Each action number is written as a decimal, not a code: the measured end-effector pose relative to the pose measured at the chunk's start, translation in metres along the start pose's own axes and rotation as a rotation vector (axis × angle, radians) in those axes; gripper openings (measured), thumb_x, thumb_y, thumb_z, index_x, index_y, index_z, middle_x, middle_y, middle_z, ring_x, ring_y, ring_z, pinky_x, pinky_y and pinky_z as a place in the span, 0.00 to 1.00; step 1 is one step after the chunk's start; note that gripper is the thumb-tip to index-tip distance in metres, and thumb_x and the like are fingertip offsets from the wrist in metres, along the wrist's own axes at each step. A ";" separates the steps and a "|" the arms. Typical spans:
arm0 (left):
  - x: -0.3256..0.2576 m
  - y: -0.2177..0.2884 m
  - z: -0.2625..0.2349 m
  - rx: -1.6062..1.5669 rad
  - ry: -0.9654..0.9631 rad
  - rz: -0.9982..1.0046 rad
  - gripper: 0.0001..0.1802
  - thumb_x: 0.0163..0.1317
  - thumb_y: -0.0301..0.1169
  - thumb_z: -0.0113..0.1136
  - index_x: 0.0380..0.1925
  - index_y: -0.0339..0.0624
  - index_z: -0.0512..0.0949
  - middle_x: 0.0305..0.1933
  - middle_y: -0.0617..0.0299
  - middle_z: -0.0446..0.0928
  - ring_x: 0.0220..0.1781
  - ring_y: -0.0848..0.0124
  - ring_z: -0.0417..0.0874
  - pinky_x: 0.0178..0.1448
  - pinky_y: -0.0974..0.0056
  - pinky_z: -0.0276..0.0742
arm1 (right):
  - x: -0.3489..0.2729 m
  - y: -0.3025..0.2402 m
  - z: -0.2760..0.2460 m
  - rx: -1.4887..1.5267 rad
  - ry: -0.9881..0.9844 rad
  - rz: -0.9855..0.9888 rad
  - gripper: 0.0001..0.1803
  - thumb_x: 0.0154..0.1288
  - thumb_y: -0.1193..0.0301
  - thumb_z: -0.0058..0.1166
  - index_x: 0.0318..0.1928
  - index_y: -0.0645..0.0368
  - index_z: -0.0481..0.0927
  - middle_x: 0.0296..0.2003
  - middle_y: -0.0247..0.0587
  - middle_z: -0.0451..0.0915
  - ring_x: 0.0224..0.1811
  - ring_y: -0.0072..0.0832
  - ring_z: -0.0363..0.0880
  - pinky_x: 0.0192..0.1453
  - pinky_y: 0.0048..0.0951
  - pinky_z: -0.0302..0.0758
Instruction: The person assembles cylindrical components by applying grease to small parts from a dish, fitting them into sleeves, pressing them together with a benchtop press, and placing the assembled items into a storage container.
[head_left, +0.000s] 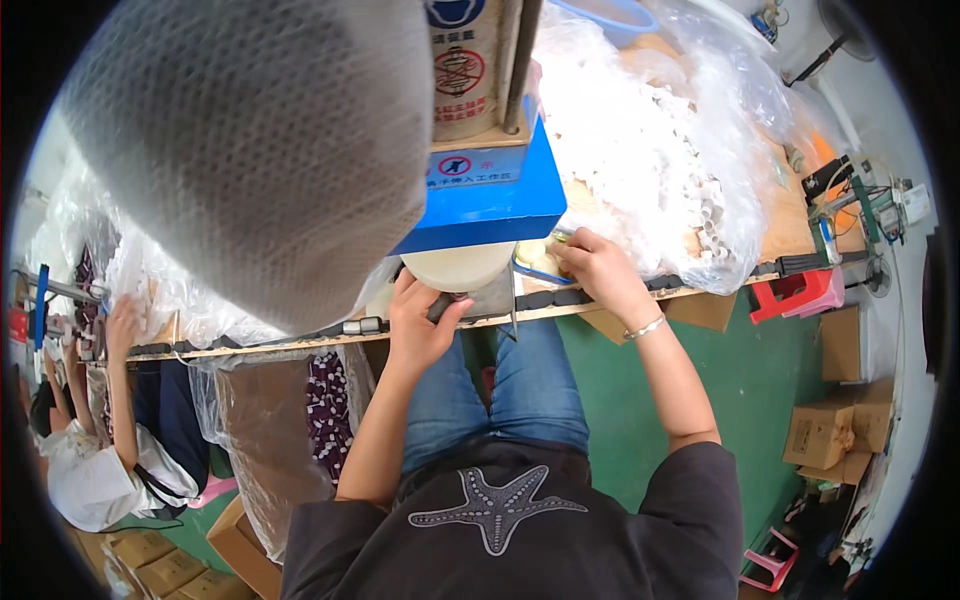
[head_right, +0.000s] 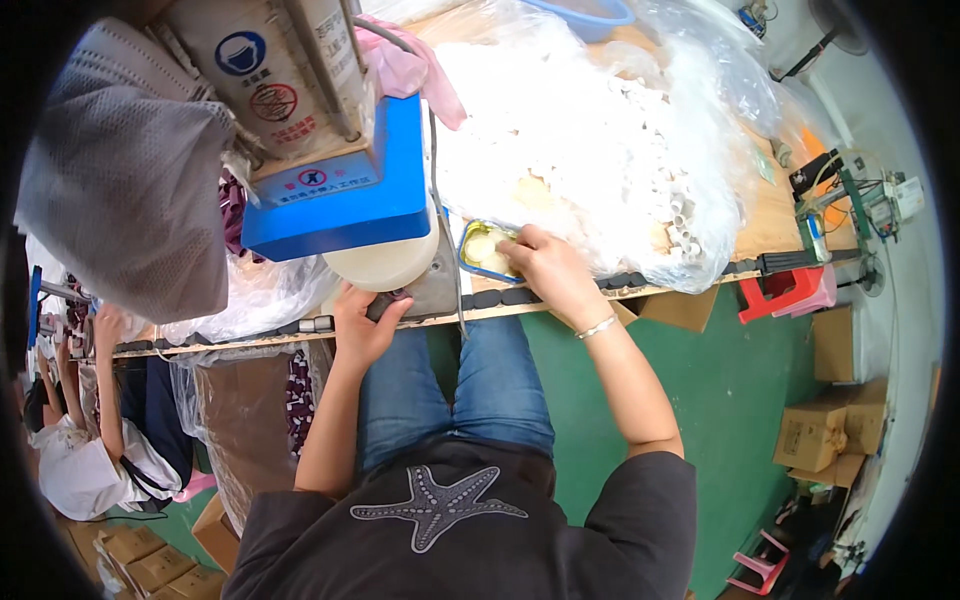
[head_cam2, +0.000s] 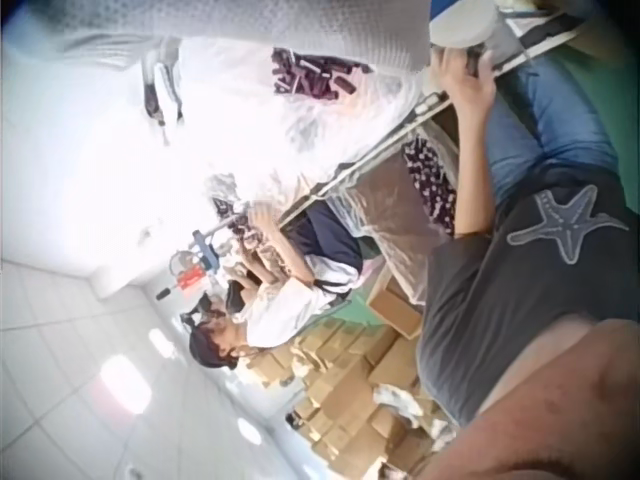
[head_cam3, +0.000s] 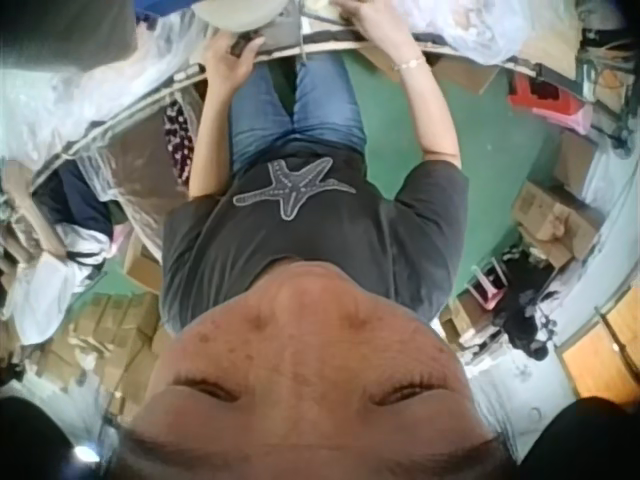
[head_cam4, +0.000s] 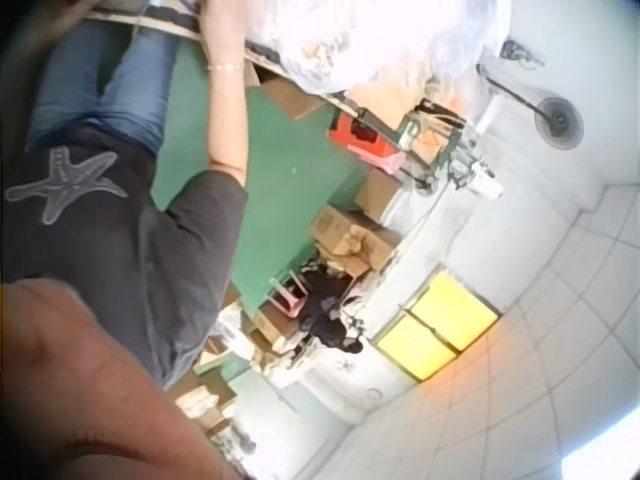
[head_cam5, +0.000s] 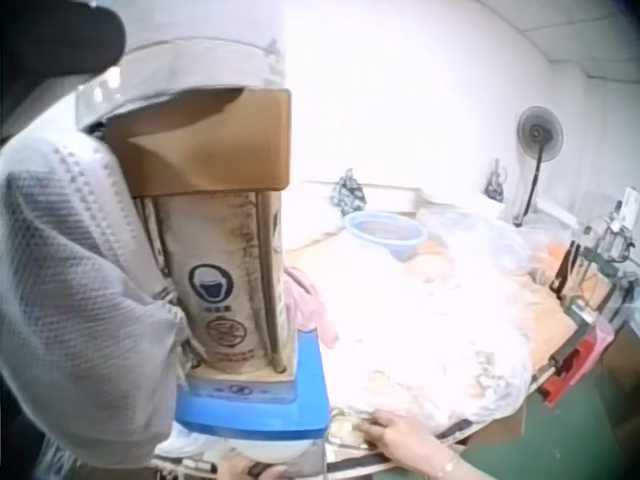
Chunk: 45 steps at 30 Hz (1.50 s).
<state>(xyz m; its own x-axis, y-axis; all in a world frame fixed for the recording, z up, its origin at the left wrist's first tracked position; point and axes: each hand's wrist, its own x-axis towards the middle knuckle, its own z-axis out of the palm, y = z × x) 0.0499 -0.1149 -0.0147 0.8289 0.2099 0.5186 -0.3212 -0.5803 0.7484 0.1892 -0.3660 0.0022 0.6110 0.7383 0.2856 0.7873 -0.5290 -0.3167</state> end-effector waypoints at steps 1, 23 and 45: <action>0.000 0.000 0.000 -0.009 -0.005 -0.004 0.13 0.47 0.24 0.70 0.36 0.40 0.84 0.37 0.58 0.83 0.47 0.57 0.79 0.54 0.57 0.72 | -0.001 0.002 0.002 0.035 0.033 0.025 0.14 0.55 0.78 0.58 0.44 0.58 0.85 0.33 0.43 0.79 0.33 0.39 0.81 0.39 0.36 0.78; -0.001 0.001 0.001 -0.142 -0.004 -0.078 0.14 0.47 0.20 0.63 0.37 0.42 0.83 0.42 0.58 0.83 0.53 0.54 0.78 0.57 0.55 0.72 | 0.036 -0.120 0.036 0.821 0.301 0.132 0.08 0.52 0.78 0.67 0.31 0.62 0.80 0.22 0.27 0.75 0.25 0.13 0.70 0.29 0.17 0.69; -0.013 0.016 0.002 0.225 0.131 -0.031 0.22 0.49 0.27 0.72 0.47 0.38 0.80 0.46 0.59 0.81 0.50 0.57 0.75 0.55 0.56 0.67 | 0.029 0.032 -0.017 0.254 0.581 0.370 0.08 0.58 0.77 0.63 0.39 0.65 0.84 0.31 0.46 0.84 0.27 0.27 0.81 0.32 0.27 0.76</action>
<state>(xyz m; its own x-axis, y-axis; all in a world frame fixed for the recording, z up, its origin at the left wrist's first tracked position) 0.0350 -0.1281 -0.0103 0.7655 0.3221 0.5570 -0.1747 -0.7291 0.6617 0.2334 -0.3683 0.0163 0.8338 0.1524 0.5307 0.5210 -0.5355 -0.6647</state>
